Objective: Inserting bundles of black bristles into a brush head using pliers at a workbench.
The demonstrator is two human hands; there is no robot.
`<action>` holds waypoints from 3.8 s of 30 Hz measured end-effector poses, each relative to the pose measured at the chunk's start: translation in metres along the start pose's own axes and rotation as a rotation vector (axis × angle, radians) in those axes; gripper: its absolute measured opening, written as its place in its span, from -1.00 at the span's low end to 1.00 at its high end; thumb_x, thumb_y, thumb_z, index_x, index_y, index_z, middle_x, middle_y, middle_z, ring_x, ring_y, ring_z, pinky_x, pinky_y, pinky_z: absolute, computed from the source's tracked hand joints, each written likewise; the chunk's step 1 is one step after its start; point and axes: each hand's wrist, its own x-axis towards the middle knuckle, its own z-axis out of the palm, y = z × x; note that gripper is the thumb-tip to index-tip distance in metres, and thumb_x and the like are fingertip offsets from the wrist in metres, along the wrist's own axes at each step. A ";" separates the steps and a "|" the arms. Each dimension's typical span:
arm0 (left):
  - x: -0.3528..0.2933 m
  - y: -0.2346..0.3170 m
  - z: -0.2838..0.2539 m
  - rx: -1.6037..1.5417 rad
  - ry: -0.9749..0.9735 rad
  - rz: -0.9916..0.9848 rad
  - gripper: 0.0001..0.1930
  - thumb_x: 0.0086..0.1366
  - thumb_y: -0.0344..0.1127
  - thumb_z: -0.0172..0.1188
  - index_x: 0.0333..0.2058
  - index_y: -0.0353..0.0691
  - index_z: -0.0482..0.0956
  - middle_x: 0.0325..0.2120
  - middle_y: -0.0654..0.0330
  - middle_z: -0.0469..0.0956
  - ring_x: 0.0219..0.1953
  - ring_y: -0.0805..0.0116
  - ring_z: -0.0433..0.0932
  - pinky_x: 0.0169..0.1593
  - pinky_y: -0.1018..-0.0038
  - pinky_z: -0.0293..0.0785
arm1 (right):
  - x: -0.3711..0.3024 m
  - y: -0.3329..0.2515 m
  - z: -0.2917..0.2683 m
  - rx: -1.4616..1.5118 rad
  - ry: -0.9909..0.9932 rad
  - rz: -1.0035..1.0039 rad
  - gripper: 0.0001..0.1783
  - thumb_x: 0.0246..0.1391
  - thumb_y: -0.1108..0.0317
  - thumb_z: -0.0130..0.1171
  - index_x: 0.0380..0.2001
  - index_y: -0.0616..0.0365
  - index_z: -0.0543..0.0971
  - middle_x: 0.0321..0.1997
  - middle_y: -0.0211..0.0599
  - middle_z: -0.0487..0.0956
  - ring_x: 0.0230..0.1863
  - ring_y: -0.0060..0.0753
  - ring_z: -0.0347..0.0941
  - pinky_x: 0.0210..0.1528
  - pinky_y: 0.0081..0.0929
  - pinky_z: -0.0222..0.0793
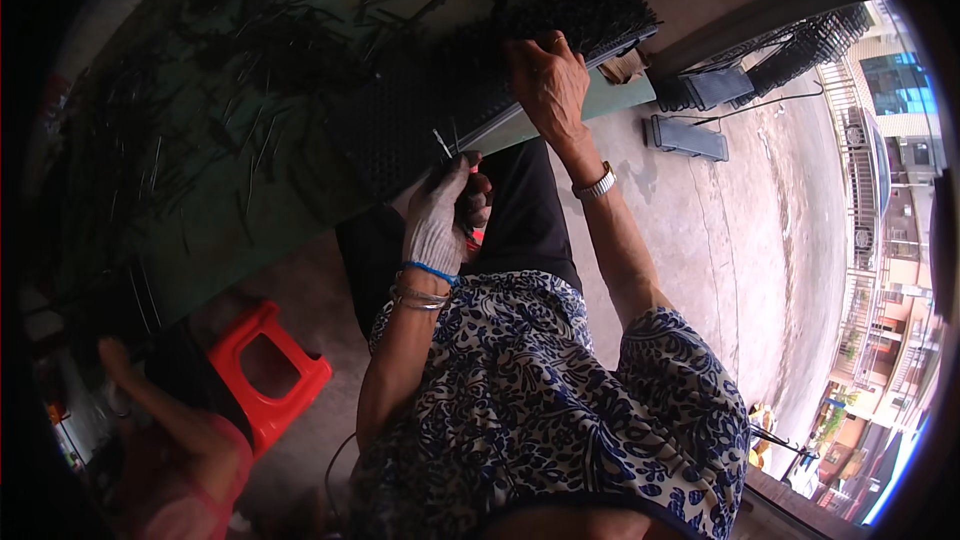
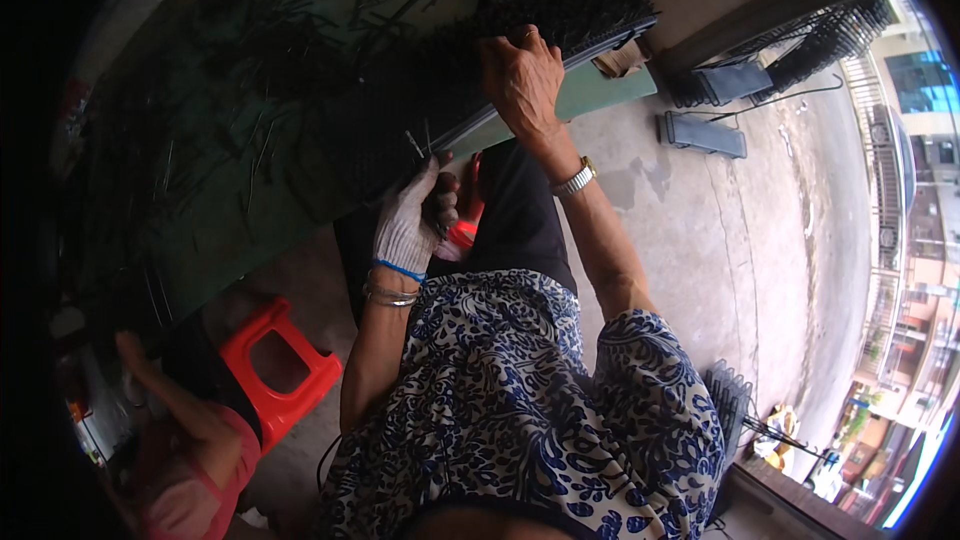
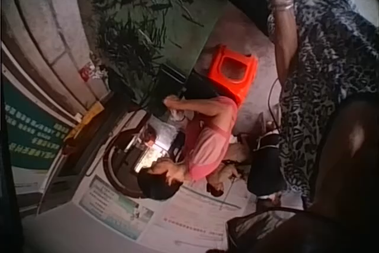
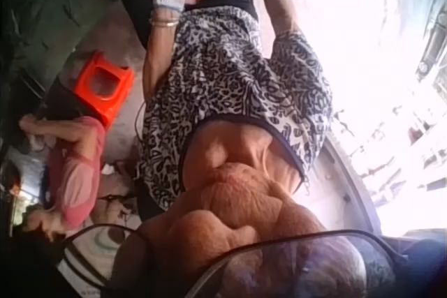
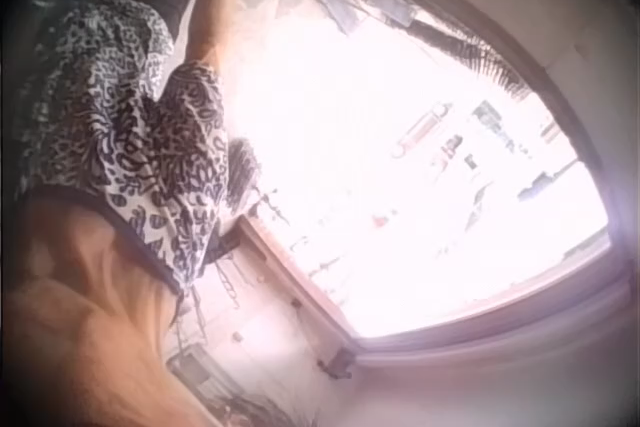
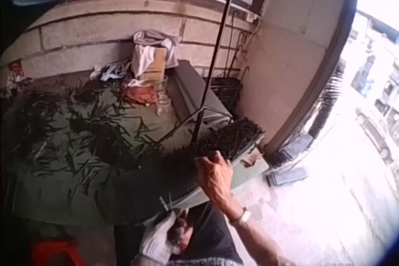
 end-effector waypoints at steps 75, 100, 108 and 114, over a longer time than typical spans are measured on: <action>-0.013 -0.001 0.003 0.151 -0.100 0.022 -0.75 0.34 -0.18 0.17 -0.16 -0.24 0.58 -0.48 0.17 0.60 -0.56 0.45 0.55 -0.51 0.54 0.53 | -0.006 0.007 0.018 0.023 0.059 0.023 -0.84 0.09 0.26 0.20 -0.31 0.08 0.56 -0.32 -0.22 0.47 -0.29 -0.09 0.43 -0.23 -0.23 0.29; -0.011 -0.002 0.003 0.147 -0.153 0.020 -0.73 0.35 -0.18 0.14 -0.14 -0.27 0.57 -0.48 0.17 0.59 -0.58 0.45 0.53 -0.52 0.54 0.52 | 0.006 0.012 -0.006 0.026 -0.110 0.026 -0.90 0.06 0.27 0.17 -0.36 0.00 0.53 -0.37 -0.17 0.44 -0.31 -0.04 0.44 -0.29 -0.16 0.33; -0.009 0.001 0.000 0.116 -0.186 -0.003 -0.73 0.35 -0.17 0.14 -0.15 -0.26 0.57 -0.47 0.17 0.60 -0.56 0.45 0.55 -0.51 0.55 0.52 | 0.000 0.009 -0.001 -0.021 -0.192 -0.041 -0.88 0.05 0.26 0.18 -0.36 0.01 0.52 -0.34 -0.15 0.44 -0.29 0.01 0.44 -0.28 -0.14 0.34; -0.011 0.003 -0.004 0.130 -0.171 0.012 -0.74 0.36 -0.18 0.12 -0.16 -0.26 0.58 -0.47 0.17 0.60 -0.54 0.46 0.55 -0.49 0.55 0.54 | 0.004 -0.006 -0.004 -0.112 -0.173 -0.091 -0.85 0.00 0.36 0.13 -0.29 -0.01 0.50 -0.19 -0.07 0.38 -0.11 -0.02 0.34 -0.11 -0.14 0.25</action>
